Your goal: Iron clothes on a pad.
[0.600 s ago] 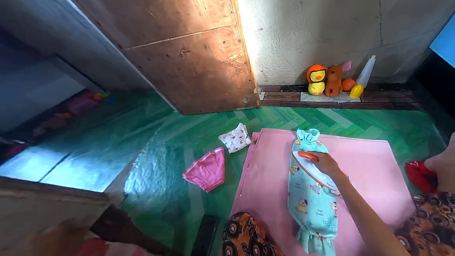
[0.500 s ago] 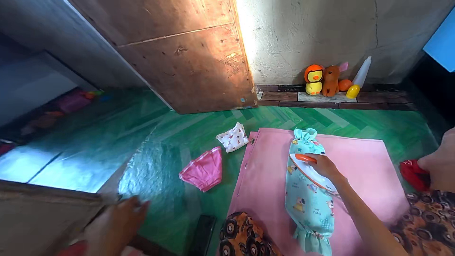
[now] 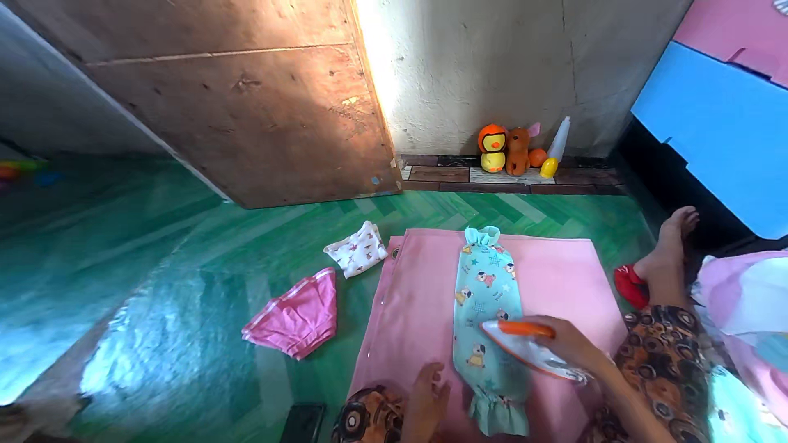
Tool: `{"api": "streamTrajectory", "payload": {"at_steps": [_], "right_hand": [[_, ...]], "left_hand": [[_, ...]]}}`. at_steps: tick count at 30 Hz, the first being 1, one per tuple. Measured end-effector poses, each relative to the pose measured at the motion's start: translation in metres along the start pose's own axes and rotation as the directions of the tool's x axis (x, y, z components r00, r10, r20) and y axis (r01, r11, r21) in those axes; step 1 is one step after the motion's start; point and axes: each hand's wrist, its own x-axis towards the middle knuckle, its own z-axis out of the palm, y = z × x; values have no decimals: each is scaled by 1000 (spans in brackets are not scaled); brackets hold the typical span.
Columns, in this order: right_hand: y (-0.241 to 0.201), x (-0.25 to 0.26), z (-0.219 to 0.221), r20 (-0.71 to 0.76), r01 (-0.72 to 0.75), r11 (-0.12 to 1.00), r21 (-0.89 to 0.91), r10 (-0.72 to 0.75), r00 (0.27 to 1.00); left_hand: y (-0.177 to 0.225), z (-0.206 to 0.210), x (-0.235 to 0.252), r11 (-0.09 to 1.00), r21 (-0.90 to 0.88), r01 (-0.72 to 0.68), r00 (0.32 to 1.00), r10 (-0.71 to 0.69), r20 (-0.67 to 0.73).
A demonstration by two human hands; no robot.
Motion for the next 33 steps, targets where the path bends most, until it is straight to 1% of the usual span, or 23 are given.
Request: {"api": "streamTrajectory", "payload": {"at_steps": [2,4,5,7,9,11,12,14,17,19,21,24,27,29,31,33], "right_hand": [[6,-2,-23,-140,-82,995,54,89,986],[9,0,-47,-281,-157,982,103,180,943],[9,1,-56,-362,-181,974,138,219,906],[13,6,-69,-522,-187,956,228,282,805],[25,13,-73,-646,-122,936,331,319,693],[36,17,-72,-719,-16,900,435,358,595],[42,18,-69,-744,51,876,480,376,553],[53,18,-59,-773,165,823,543,414,480],[71,12,-42,-796,289,764,577,448,407],[78,6,-34,-816,333,758,561,437,380],[83,0,-29,-837,332,784,525,405,368],[85,-15,-23,-856,263,845,466,355,376],[90,-24,-19,-833,154,869,469,378,405],[88,-31,-18,-828,83,887,454,386,407],[82,-42,-14,-863,23,927,373,338,374],[68,-54,-1,-926,-19,979,203,198,322]], "left_hand": [[0,15,0,997,73,16,999,-18,36],[5,25,-4,969,246,-19,1000,13,23],[6,30,-7,943,325,-70,997,72,7],[2,40,-10,895,401,-197,977,212,8],[-3,48,-11,848,438,-299,949,314,39],[-9,55,-10,812,443,-381,914,402,48],[-10,57,-10,803,446,-396,909,412,64],[-13,58,-6,793,466,-392,917,380,125],[-12,58,-3,798,472,-376,926,334,175],[-10,57,-4,807,466,-363,932,314,182],[-12,58,-4,810,465,-357,934,312,173],[-11,59,-1,808,469,-356,935,312,172],[-15,61,2,792,481,-376,926,338,167],[-18,62,4,777,487,-399,915,369,161],[-20,63,5,767,486,-419,904,401,147],[-22,62,6,765,483,-426,900,412,141]]}}
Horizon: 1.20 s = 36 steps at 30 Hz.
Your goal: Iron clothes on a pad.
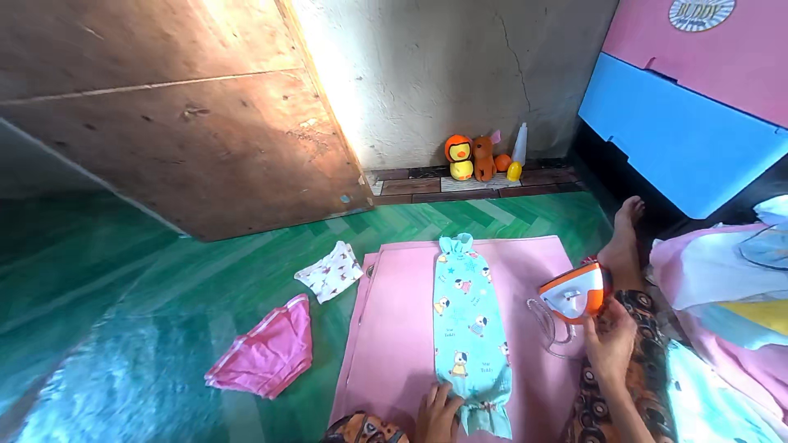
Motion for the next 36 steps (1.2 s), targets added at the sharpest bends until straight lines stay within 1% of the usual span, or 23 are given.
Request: {"api": "streamTrajectory", "payload": {"at_steps": [1,2,3,4,5,6,7,8,9,11,13,16,19,22,24,26,27,29,31,32,33,34,36], "right_hand": [[-7,-11,-3,9,86,996,-39,-86,996],[-14,-25,-6,90,157,986,-55,-151,984],[-20,-40,-7,232,218,974,-65,-198,952],[-23,-56,-6,410,282,957,-71,-230,883],[-24,-70,-4,600,344,935,-86,-227,768],[-23,-83,0,745,404,910,-94,-205,635],[-21,-95,6,815,461,884,-76,-211,540],[-16,-106,12,841,502,863,-52,-233,488],[-10,-113,18,850,528,849,-25,-260,458],[-6,-120,25,867,573,819,-2,-284,409],[-7,-120,28,886,578,816,14,-279,371],[-1,-120,31,879,576,815,60,-316,356],[4,-121,31,819,584,795,165,-440,368],[1,-120,27,804,575,784,233,-488,339],[-5,-120,18,856,530,814,238,-434,282],[-14,-119,7,937,460,864,204,-308,163],[-14,-121,3,959,427,885,187,-258,115],[-17,-125,-5,989,339,932,127,-145,27],[-25,-123,-12,995,254,967,10,15,-96],[-27,-122,-13,988,202,978,-49,78,-137],[-25,-122,-12,984,152,985,-83,105,-144],[-23,-121,-11,985,98,990,-99,111,-132],[-21,-116,-5,993,-14,995,-100,99,-65]], "left_hand": [[0,-1,0,1000,-6,0,1000,0,5],[-1,-1,1,1000,-15,-2,1000,2,1],[-1,-1,1,1000,-28,-3,1000,3,-2],[-2,0,0,999,-37,-7,1000,6,-7],[-3,1,1,999,-39,-19,1000,18,-20],[-4,2,1,999,-38,-32,999,30,-33],[-4,3,1,998,-38,-44,998,43,-42],[-5,4,1,997,-39,-62,996,60,-61],[-5,4,0,996,-42,-82,993,78,-84],[-5,2,-2,990,-60,-125,985,117,-123],[-4,0,-3,981,-91,-172,975,157,-157],[-4,-3,-4,967,-116,-225,962,201,-183],[-2,-5,-7,962,-112,-248,957,225,-186],[-1,-10,-11,951,-127,-280,953,260,-155],[3,-15,-15,943,-161,-293,954,276,-120],[8,-20,-21,945,-175,-275,961,267,-69],[10,-22,-23,953,-175,-249,968,249,-20],[14,-27,-27,968,-195,-156,973,184,136],[15,-26,-27,965,-251,-74,955,142,262],[14,-24,-26,953,-299,-51,947,142,290],[12,-20,-25,934,-356,-25,944,139,300],[11,-18,-22,909,-417,16,947,120,299],[15,-20,-15,835,-522,172,945,9,326]]}}
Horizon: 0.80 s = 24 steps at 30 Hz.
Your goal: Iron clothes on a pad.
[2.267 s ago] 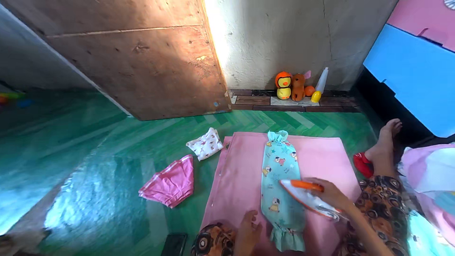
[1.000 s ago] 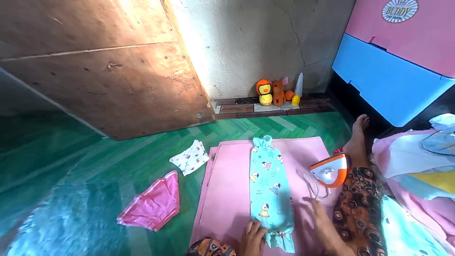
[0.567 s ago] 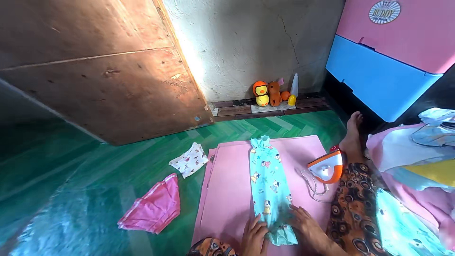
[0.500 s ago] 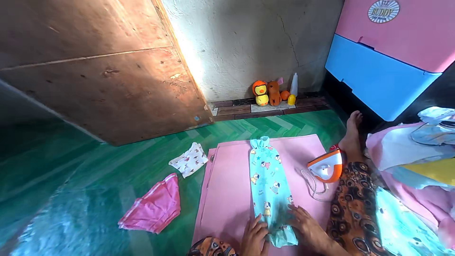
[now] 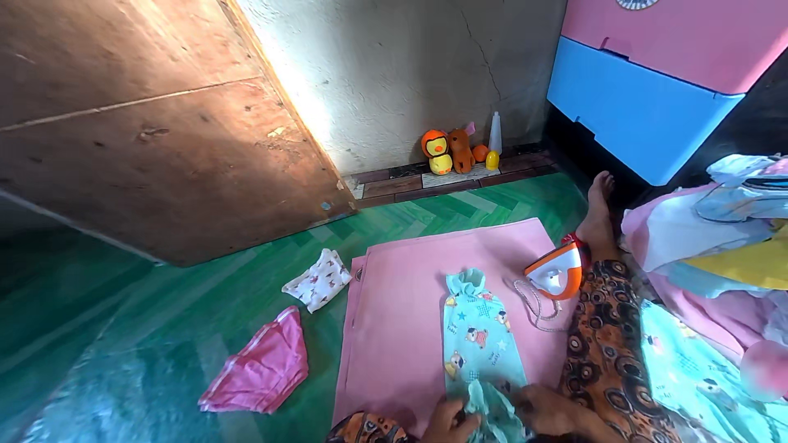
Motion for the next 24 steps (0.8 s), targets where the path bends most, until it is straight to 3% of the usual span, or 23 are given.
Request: {"api": "streamTrajectory", "payload": {"at_steps": [2,4,12,17,21,24], "right_hand": [[1,8,-5,-133,61,991,120,-45,990],[3,19,-14,-266,134,967,215,-74,961],[-23,70,-70,-586,204,940,273,-6,810],[-31,102,-99,-683,226,937,265,17,730],[-22,124,-106,-679,134,932,337,141,721],[-15,128,-100,-697,138,920,366,173,695]], "left_hand": [[8,-5,4,982,-173,80,996,-87,-29],[9,-13,13,957,-290,21,998,-36,-48],[21,-50,99,976,-177,-124,953,67,-296],[32,-67,142,975,-154,-158,912,84,-402],[31,-69,165,984,-178,-10,899,-70,-432],[26,-62,164,971,-236,-45,865,-80,-495]]}}
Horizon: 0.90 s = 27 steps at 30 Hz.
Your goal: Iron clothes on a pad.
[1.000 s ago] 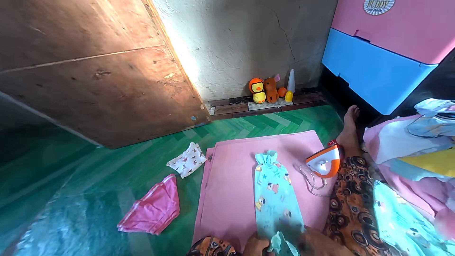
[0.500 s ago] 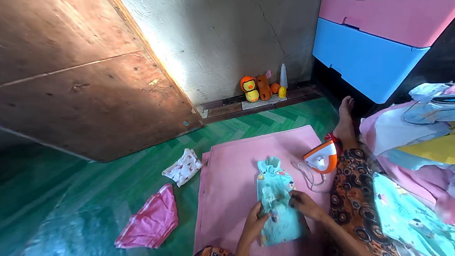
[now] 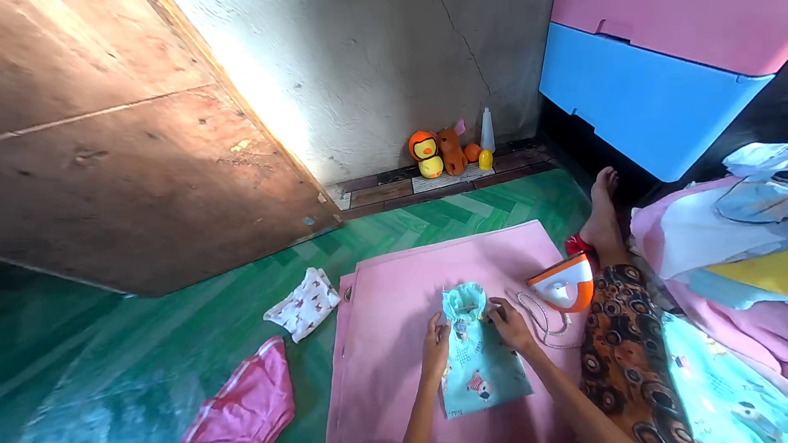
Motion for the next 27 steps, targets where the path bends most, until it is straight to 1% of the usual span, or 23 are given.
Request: {"api": "streamTrajectory", "payload": {"at_steps": [2,3,4,5,6,7,9,10,11,12,13,14,15,17,19,20,21,22,24,26,27], "right_hand": [[6,-9,3,-73,77,997,-19,-78,994],[11,-15,5,-133,134,989,-54,-140,981],[16,-22,9,-197,191,974,-121,-212,957],[19,-29,12,-248,253,944,-212,-302,920],[21,-36,16,-256,328,896,-299,-406,877],[22,-42,21,-202,403,840,-364,-493,846],[28,-50,37,-24,567,697,-440,-640,768],[32,-50,46,69,626,629,-461,-678,732],[33,-50,53,148,633,608,-479,-655,741],[31,-50,57,201,576,640,-509,-562,802],[28,-49,58,208,476,682,-554,-441,873],[23,-46,57,176,362,715,-598,-324,930],[18,-42,56,125,262,731,-630,-237,963],[11,-32,53,50,139,735,-663,-141,989],[0,-25,44,80,91,752,-653,-52,995],[-5,-24,38,107,99,774,-626,-40,993],[-7,-25,32,116,121,809,-575,-65,991],[-7,-29,26,80,156,846,-509,-133,988],[-1,-43,11,-105,224,884,-411,-290,951],[2,-63,-12,-302,226,904,-363,-343,889],[3,-73,-25,-410,212,913,-348,-352,842]], "left_hand": [[-8,3,-11,994,-13,-112,989,110,-103],[-14,5,-17,979,45,-198,963,203,-176],[-20,8,-24,946,149,-287,916,316,-246],[-25,10,-32,896,265,-356,860,425,-283],[-30,13,-40,843,362,-397,821,503,-271],[-35,17,-49,793,430,-431,803,555,-218],[-49,29,-62,710,502,-493,797,600,-66],[-57,34,-66,683,525,-507,803,595,1],[-64,39,-68,652,560,-512,804,593,45],[-71,42,-68,630,588,-508,808,586,70],[-77,43,-68,610,605,-511,805,587,88],[-81,43,-66,593,614,-521,799,591,107],[-83,41,-63,580,621,-527,800,585,133],[-81,36,-57,558,630,-541,809,551,206],[-75,32,-51,548,639,-540,824,498,270],[-69,31,-50,556,650,-518,847,442,297],[-62,31,-49,571,660,-489,869,384,312],[-55,31,-48,591,665,-457,889,329,319],[-43,29,-48,623,669,-407,912,237,334],[-38,24,-51,668,633,-391,915,206,348],[-35,23,-56,687,617,-384,916,201,346]]}}
